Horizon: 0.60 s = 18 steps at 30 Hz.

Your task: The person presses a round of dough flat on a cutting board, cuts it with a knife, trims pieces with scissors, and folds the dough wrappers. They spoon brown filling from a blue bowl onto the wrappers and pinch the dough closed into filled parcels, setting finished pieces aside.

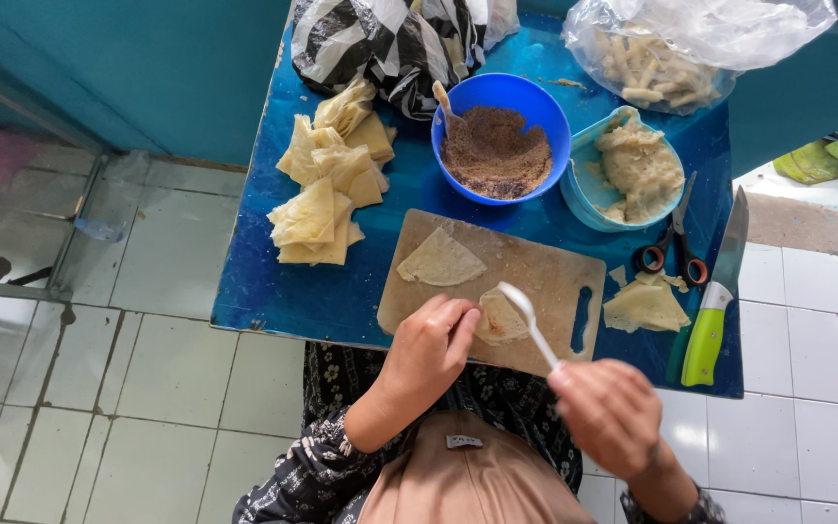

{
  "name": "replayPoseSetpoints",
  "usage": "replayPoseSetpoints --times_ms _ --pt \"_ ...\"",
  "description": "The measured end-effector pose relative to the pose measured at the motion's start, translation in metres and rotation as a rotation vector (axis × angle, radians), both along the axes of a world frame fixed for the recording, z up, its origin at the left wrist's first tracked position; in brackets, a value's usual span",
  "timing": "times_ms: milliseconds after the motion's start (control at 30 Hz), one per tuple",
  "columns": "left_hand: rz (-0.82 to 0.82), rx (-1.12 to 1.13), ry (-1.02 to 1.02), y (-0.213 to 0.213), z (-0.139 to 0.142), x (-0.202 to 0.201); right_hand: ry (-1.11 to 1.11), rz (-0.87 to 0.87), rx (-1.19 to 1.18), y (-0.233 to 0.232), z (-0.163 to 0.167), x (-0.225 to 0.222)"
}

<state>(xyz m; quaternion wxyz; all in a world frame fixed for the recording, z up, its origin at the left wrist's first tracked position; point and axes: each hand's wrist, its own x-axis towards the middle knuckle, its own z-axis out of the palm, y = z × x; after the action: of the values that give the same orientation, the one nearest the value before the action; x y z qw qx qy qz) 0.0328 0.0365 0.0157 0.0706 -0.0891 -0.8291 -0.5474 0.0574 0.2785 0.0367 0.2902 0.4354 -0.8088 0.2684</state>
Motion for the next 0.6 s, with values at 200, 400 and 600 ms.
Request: replayPoseSetpoints --times_ms 200,400,600 --pt "-0.012 -0.044 0.039 0.003 -0.001 0.001 -0.184 -0.322 -0.414 -0.027 0.008 -0.078" --pt "0.035 -0.121 0.093 0.010 -0.005 -0.002 -0.177 -0.409 -0.267 -0.072 0.031 -0.172" --pt "0.030 -0.144 0.115 0.002 -0.010 -0.010 -0.023 -0.541 0.008 -0.064 0.043 -0.123"
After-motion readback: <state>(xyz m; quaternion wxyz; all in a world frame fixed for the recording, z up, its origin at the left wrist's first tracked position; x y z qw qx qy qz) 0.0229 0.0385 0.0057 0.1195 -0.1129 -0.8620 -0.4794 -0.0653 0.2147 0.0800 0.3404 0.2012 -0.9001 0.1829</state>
